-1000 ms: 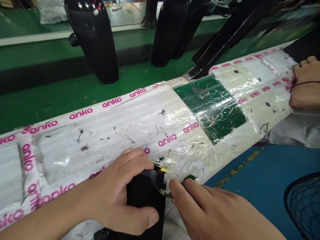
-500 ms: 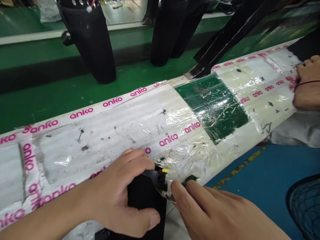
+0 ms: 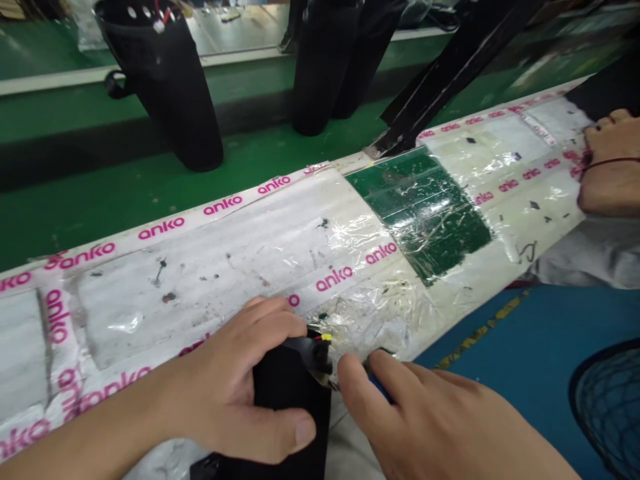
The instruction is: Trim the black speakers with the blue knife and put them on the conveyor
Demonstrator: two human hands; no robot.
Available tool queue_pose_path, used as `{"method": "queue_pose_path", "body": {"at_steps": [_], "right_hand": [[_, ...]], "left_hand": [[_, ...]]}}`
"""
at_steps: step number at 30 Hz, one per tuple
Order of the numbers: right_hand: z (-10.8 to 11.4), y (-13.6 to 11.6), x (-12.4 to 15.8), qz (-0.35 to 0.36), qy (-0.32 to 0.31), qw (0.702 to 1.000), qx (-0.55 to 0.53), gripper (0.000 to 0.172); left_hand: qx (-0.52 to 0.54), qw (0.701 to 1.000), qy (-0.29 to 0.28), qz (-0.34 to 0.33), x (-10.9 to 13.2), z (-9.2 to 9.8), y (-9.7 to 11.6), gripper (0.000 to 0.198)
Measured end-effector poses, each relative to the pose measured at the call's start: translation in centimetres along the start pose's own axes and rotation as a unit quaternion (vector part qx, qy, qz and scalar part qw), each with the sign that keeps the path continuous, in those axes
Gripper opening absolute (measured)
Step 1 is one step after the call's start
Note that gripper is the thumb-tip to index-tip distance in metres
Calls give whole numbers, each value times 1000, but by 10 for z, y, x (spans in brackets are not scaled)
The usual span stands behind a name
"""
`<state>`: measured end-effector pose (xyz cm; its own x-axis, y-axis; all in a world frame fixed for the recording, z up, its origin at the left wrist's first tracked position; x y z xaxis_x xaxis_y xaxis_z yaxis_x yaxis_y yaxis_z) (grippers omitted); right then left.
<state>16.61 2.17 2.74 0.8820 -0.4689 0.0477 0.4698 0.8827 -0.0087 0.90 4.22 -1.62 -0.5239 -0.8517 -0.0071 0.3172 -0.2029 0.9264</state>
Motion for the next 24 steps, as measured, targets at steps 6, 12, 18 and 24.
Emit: {"method": "queue_pose_path", "body": {"at_steps": [6, 12, 18, 24], "right_hand": [[-21, 1, 1, -7, 25, 999, -44, 56], [-37, 4, 0, -4, 45, 993, -108, 41], [-23, 17, -3, 12, 36, 988, -150, 33], [6, 36, 37, -113, 149, 953, -237, 20]], "left_hand": [[5, 999, -35, 35, 3, -4, -4, 46], [5, 1000, -17, 11, -3, -3, 3, 56], [-37, 999, 5, 22, -5, -4, 11, 42], [-85, 996, 24, 10, 1, -2, 15, 47]]}}
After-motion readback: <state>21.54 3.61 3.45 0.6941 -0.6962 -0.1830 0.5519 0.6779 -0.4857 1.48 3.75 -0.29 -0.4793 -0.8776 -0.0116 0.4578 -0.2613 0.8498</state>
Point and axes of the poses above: each hand's wrist, its own x-axis away from the middle knuckle, its own z-axis out of the back of the hand, y = z × x, the point moved 7 cm from there along -x, towards the middle knuckle, and after that the axes turned 10 degrees about z, right-handed, at the moved point
